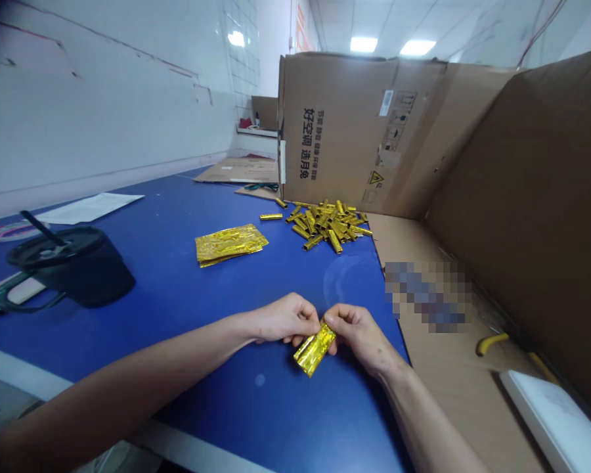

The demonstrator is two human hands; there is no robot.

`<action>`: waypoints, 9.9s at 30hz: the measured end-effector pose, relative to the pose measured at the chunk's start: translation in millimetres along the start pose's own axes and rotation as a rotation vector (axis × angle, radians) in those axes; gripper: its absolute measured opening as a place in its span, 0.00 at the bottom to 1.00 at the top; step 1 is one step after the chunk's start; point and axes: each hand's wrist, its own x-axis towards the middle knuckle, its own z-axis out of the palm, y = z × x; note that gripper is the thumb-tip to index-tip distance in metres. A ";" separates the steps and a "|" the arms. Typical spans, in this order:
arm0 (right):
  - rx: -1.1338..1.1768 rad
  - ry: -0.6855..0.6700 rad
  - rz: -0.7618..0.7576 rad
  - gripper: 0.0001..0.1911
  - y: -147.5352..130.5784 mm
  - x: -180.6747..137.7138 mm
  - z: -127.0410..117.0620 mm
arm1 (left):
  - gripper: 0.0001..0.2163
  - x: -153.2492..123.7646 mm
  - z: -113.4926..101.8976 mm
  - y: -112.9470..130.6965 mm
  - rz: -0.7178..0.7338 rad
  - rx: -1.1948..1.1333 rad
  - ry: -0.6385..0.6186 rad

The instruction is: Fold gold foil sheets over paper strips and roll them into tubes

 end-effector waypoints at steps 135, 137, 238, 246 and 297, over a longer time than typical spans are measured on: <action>-1.845 0.043 -0.215 0.20 -0.5 -10.1 35.9 | 0.16 -21.0 11.7 -23.0 0.277 1.459 0.227; -1.836 0.035 -0.171 0.20 -0.4 -10.9 38.2 | 0.18 -22.4 13.9 -27.1 0.256 1.454 0.238; -1.510 0.202 -0.316 0.14 2.8 -0.8 26.7 | 0.16 -22.8 -24.5 -25.5 0.348 1.030 0.245; -1.487 0.156 -0.328 0.14 -1.6 -5.4 31.5 | 0.11 -18.1 -21.5 -30.9 0.383 1.089 0.294; -0.436 0.124 -0.058 0.12 -1.7 -7.2 32.6 | 0.11 -28.1 -6.5 -24.0 0.186 0.261 0.434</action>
